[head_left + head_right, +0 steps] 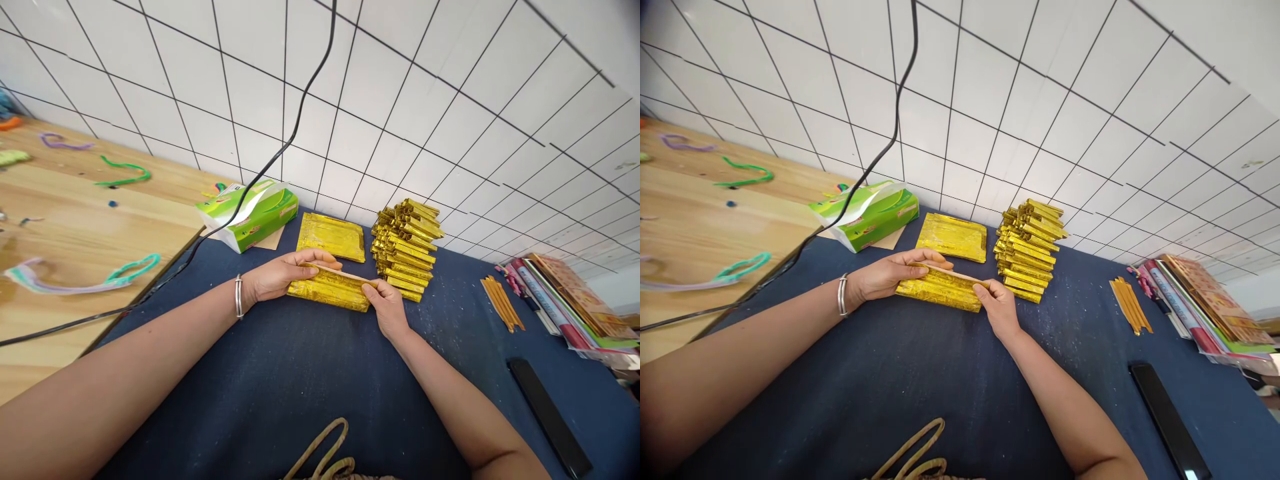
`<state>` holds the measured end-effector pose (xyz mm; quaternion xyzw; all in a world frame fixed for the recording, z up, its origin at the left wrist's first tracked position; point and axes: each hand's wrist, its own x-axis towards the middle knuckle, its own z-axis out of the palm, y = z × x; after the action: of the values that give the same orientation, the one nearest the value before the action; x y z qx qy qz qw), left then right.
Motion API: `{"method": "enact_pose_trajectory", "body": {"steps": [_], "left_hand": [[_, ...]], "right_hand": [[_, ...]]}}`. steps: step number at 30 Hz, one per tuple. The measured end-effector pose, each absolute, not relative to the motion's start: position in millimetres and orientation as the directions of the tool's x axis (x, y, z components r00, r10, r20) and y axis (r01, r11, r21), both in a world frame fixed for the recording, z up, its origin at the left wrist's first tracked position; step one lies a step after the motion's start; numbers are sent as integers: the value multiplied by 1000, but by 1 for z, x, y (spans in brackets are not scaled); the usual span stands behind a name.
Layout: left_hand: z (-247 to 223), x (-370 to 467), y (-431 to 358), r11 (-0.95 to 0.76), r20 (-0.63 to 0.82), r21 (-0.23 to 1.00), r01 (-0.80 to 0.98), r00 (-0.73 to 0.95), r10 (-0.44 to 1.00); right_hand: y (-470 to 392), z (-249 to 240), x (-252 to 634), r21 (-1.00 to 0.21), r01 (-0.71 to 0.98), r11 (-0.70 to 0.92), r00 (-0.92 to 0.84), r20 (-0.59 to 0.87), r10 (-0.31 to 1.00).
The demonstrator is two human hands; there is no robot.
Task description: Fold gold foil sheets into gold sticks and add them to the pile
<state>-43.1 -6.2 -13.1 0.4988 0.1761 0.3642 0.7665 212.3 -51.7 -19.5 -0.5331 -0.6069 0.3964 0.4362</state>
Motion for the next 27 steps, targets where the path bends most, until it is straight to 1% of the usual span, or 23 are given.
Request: {"method": "enact_pose_trajectory", "body": {"steps": [3,9,17,27], "left_hand": [[-12,-42,-7,211,99,908,-361,675,731],[-8,-41,-9,152,93,947,-282,696,712],[-12,-38,-10,57,130,967,-248,674,727],[-13,-35,-13,99,133,952,-289,685,717]], "right_hand": [[-51,-20,213,-939,317,131,-42,124,991],[-52,-18,212,-946,288,151,-29,149,988],[-52,-17,213,-912,369,176,-21,181,983],[-51,-18,213,-899,393,193,38,225,974]]}}
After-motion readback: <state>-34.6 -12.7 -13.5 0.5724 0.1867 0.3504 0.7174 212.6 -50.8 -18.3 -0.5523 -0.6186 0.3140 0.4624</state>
